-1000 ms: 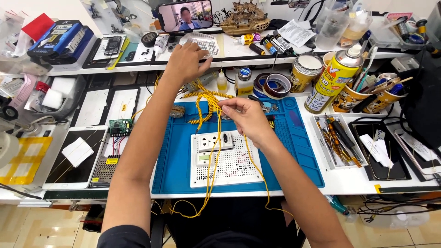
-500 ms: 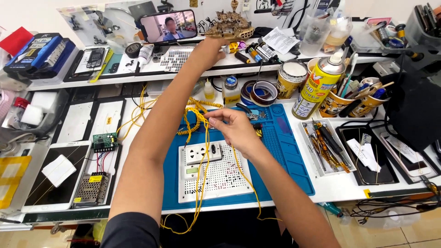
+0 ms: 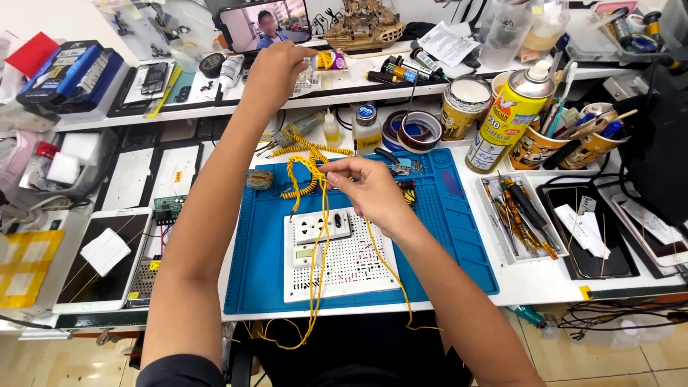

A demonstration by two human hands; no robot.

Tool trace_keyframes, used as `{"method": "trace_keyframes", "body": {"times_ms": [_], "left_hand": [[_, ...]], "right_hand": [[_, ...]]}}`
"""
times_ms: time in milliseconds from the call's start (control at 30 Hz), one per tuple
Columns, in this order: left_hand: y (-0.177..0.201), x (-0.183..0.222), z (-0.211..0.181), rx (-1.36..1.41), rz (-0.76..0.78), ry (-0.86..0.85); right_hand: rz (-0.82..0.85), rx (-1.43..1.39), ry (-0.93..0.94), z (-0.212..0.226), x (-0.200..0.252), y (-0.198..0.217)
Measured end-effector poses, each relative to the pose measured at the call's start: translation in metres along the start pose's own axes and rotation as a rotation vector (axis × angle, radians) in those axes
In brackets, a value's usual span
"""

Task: Braiding multiple yellow wires together on an electronics workbench.

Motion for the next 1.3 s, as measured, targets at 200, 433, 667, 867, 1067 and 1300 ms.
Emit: {"method": "trace_keyframes", "body": {"times_ms": [200, 433, 667, 867, 1067, 1300], "left_hand": [[0.04, 0.059, -0.003, 0.059, -0.101, 0.08], [0.043, 0.09, 0.009, 0.11, -0.013, 0.345], [0.039, 0.081, 0.007, 0.012, 0.016, 0.363], [0.036, 0.037, -0.019, -0.099, -0.067, 0.098], [0.014, -0.072, -0.075, 0.267, 0.421, 0.185], [-0.055, -0.13, -0.089, 0.222, 0.571, 0.12]], "right_hand": [[-0.014, 0.006, -0.008, 0.0, 0.0, 0.0], [-0.008, 0.003, -0.014, -0.007, -0.006, -0.003], [-0.01, 0.003, 0.006, -0.01, -0.011, 0.0], [-0.02, 0.039, -0.027, -0.001, -0.002, -0.002], [-0.016, 0.023, -0.034, -0.002, -0.004, -0.002], [0.01, -0.006, 0.024, -0.009, -0.011, 0.003]]}}
Point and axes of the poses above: each hand's wrist, its own x-axis away from the middle knuckle, its own y-axis out of the back of the hand, z = x × y, the point moved 3 cm from there along -x, towards the middle knuckle, and after that the axes turned 14 degrees about -y, right-handed, at the moved point
